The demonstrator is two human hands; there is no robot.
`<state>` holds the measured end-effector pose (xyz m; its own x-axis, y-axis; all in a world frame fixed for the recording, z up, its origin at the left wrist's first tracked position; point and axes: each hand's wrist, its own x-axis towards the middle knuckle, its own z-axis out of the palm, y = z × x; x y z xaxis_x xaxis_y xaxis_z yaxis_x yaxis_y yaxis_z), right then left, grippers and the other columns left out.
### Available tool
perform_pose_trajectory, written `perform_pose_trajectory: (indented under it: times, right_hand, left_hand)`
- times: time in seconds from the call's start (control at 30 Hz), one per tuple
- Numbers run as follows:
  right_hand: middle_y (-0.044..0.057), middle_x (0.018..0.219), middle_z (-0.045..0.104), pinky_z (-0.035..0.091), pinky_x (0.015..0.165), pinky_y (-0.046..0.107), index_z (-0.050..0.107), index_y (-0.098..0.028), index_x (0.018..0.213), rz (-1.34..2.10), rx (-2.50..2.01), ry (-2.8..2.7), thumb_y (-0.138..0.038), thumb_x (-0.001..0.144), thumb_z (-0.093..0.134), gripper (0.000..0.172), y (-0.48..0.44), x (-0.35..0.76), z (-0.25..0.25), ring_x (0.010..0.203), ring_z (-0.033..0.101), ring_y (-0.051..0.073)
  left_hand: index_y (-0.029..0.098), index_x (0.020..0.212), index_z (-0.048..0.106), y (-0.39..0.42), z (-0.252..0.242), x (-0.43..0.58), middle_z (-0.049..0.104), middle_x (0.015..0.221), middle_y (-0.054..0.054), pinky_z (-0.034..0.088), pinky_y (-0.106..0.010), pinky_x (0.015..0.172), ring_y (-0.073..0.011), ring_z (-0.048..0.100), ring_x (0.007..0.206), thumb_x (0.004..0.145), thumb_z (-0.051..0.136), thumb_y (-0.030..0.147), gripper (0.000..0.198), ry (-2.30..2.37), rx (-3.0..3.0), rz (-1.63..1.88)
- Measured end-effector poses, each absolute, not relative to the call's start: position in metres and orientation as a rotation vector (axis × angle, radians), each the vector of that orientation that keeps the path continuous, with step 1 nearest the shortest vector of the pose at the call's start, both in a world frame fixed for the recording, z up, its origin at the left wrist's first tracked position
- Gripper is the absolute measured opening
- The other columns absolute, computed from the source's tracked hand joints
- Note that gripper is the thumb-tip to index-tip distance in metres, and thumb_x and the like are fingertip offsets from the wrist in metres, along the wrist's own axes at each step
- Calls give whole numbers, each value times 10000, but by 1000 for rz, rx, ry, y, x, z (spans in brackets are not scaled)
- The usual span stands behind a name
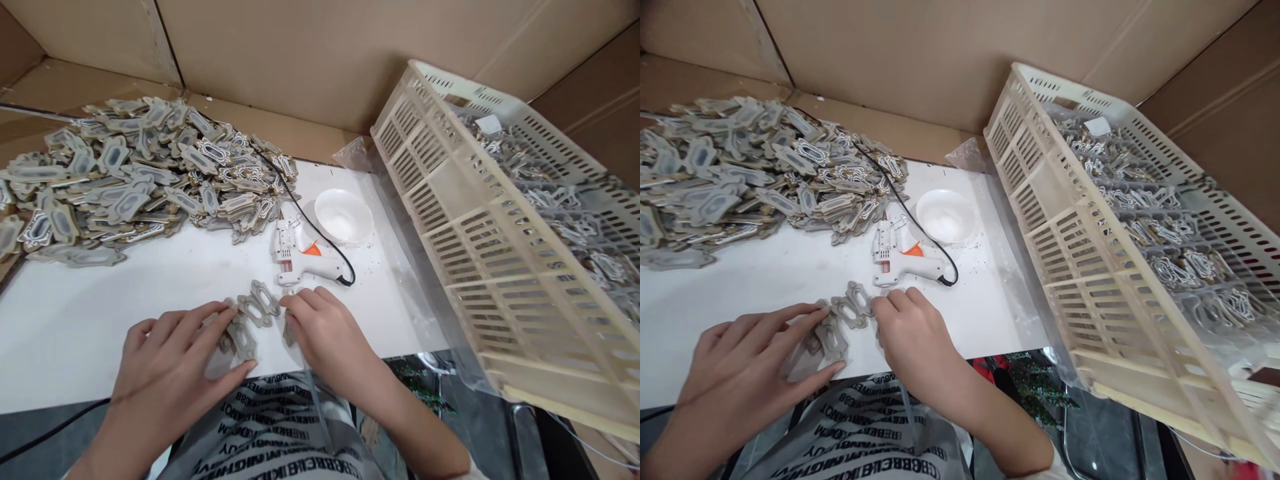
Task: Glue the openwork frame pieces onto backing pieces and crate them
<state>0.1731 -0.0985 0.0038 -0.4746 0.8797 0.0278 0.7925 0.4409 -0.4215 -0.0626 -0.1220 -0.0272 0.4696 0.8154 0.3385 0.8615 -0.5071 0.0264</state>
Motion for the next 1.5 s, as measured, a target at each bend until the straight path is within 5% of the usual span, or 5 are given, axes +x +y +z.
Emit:
perform_pose_trajectory:
  times: [0.47,0.67,1.0,1.2,1.5]
  right_hand:
    - [146,1186,736,575,735,371,708,-121,1180,159,-1183,-2419,-63,974,475,316,-110,168,-29,833,584,225]
    - [123,1249,743,565,779,335,713,-100,1212,128,-1140,-2400,-77,982,489,322,-112,165,-32,902,589,216]
    - [122,1317,715,558,786,369,653,-93,1292,243,-1109,-2432,-64,974,505,352,-114,162,-36,946,619,219]
    - [141,1223,735,560,821,406,697,-112,1156,259,-1199,-2378,-116,975,543,238,-118,167,-38,1036,632,255]
    - [102,1375,691,540,845,418,655,-122,1292,275,-1214,-2390,-158,1003,536,315,-119,169,-40,1031,609,254]
  left_hand:
    - [214,1475,484,-120,-44,-58,660,1306,-170,448,-515,863,-372,616,989,951,486,490,592,-1441,-2614,-549]
    - [204,1464,512,-126,-45,-58,571,1448,-182,214,-627,1193,-399,536,1267,975,482,364,516,-1411,-2672,-542]
    - [232,1403,584,-123,-45,-51,582,1440,-182,270,-722,1148,-422,533,1286,981,459,294,445,-1385,-2648,-517]
    - [252,1379,608,-125,-45,-52,591,1438,-160,271,-707,1166,-403,526,1307,980,464,277,425,-1419,-2660,-517]
    - [225,1423,576,-123,-47,-48,523,1518,-192,213,-731,1172,-436,494,1357,1009,434,336,451,-1362,-2664,-496]
